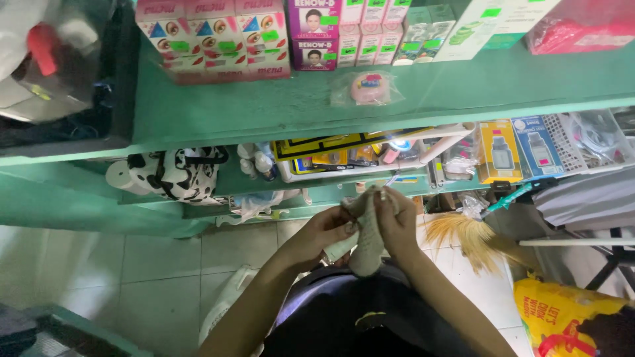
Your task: Wiping down beauty product containers on a store shelf using a cloth.
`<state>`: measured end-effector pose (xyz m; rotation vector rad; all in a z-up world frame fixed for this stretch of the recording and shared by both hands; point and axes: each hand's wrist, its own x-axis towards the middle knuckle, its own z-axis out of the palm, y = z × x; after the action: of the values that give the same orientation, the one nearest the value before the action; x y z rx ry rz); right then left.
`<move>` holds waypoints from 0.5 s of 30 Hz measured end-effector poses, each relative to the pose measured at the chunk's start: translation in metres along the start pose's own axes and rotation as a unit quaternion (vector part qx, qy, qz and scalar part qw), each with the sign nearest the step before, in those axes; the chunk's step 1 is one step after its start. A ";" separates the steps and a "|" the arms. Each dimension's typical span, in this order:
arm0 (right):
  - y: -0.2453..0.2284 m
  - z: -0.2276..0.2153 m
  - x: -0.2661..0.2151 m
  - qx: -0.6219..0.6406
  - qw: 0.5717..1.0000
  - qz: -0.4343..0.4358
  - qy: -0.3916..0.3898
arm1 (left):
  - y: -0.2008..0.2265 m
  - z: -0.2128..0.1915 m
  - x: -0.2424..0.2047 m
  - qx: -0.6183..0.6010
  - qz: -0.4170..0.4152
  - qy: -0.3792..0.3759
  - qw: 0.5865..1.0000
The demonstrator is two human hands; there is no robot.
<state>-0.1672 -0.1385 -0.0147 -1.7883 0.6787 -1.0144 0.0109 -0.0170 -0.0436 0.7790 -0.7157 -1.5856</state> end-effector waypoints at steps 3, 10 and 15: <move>0.039 -0.015 0.002 0.106 0.981 0.118 0.114 | 0.026 -0.004 -0.014 0.017 -0.011 -0.021 1.000; 0.019 -0.026 0.016 0.314 0.916 0.116 0.222 | 0.020 -0.148 -0.036 0.163 0.112 0.306 0.931; 0.025 -0.016 0.006 0.239 0.953 0.146 0.116 | 0.061 -0.199 -0.034 0.400 0.215 0.471 0.756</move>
<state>-0.1785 -0.1611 -0.0316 -1.1240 0.7412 -1.0830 0.2103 0.0020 -0.1091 1.7132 -0.7001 -0.2535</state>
